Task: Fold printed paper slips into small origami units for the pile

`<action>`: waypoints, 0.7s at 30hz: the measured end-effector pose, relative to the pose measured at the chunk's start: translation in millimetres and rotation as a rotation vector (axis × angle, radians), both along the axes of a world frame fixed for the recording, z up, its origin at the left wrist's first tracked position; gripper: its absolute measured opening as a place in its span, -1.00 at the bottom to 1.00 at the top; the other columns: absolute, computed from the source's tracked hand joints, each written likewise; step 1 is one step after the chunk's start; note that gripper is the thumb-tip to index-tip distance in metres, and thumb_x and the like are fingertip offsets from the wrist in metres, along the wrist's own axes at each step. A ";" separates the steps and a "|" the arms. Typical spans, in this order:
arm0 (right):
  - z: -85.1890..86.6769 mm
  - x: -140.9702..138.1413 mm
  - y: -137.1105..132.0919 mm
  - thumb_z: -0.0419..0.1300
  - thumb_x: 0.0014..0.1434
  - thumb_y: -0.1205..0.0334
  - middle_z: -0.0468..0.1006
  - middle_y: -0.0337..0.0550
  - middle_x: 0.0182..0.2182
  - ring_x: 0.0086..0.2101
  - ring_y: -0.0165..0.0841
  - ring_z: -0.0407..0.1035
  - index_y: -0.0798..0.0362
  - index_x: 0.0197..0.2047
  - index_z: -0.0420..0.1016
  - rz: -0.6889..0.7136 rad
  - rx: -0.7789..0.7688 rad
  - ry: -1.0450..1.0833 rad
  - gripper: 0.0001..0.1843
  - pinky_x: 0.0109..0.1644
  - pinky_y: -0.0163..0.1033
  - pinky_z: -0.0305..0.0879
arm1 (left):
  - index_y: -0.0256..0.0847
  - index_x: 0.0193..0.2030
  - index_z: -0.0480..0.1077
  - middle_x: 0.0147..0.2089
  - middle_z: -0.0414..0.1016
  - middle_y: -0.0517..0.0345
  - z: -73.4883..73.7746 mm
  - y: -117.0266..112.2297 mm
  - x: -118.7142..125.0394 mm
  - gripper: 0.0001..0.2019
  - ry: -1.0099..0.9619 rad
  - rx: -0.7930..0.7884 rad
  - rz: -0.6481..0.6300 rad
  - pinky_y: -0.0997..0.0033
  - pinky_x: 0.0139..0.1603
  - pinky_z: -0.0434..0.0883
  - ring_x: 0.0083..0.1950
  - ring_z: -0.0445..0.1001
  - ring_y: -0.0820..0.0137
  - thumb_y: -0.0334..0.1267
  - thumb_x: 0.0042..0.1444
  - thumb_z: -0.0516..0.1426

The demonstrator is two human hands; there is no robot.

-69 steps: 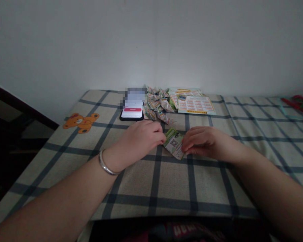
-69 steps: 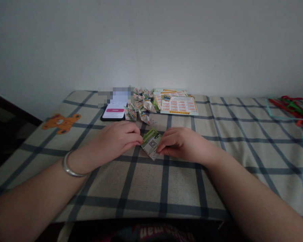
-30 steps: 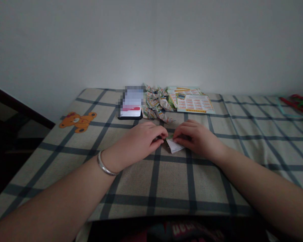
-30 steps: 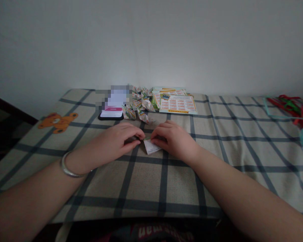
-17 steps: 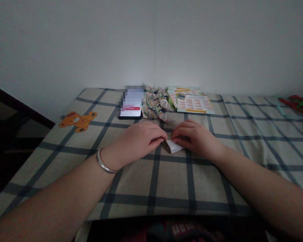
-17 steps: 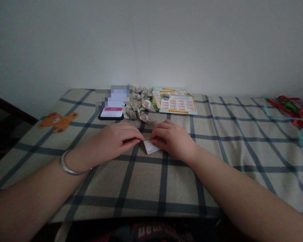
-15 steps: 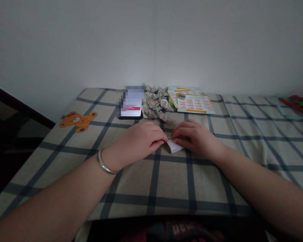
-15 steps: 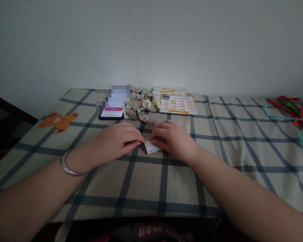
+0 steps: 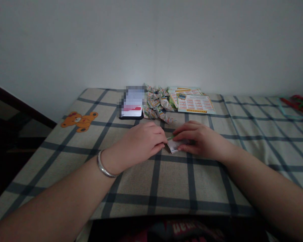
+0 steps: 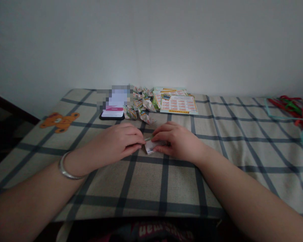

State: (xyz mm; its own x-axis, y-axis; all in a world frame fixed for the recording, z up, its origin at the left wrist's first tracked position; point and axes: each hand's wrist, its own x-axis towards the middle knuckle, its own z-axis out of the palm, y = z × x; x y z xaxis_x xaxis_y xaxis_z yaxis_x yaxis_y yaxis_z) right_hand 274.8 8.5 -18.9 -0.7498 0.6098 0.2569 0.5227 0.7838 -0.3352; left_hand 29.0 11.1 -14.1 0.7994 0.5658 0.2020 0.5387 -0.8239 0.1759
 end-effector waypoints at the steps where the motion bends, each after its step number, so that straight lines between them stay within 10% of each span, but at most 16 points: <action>1: -0.6 -0.2 0.5 0.22 0.22 0.11 0.57 -0.07 -0.09 -0.09 -0.27 0.41 0.04 -0.08 0.56 0.004 0.006 -0.004 -0.74 0.03 -0.13 0.31 | -0.21 -0.17 0.48 -0.16 0.51 0.14 -0.3 -0.1 0.0 -0.89 -0.002 0.002 0.003 0.27 -0.02 0.35 -0.09 0.41 0.33 -0.30 0.22 0.14; 21: -0.7 -1.4 1.6 0.15 0.28 0.10 0.56 -0.09 -0.08 -0.11 -0.29 0.38 0.00 -0.05 0.59 0.028 0.031 -0.040 -0.72 -0.01 -0.18 0.30 | -0.21 -0.20 0.50 -0.17 0.49 0.12 -6.4 -1.7 2.9 -0.89 -0.033 0.078 0.095 0.24 -0.04 0.34 -0.09 0.39 0.29 -0.35 0.20 0.13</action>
State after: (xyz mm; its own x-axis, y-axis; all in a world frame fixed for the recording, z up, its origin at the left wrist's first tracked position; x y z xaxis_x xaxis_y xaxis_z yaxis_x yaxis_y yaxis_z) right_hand 273.4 10.0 -19.6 -0.7765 0.5805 0.2449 0.5128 0.8082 -0.2897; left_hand 31.9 9.4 -20.5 0.7353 0.6200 0.2738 0.6096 -0.7816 0.1326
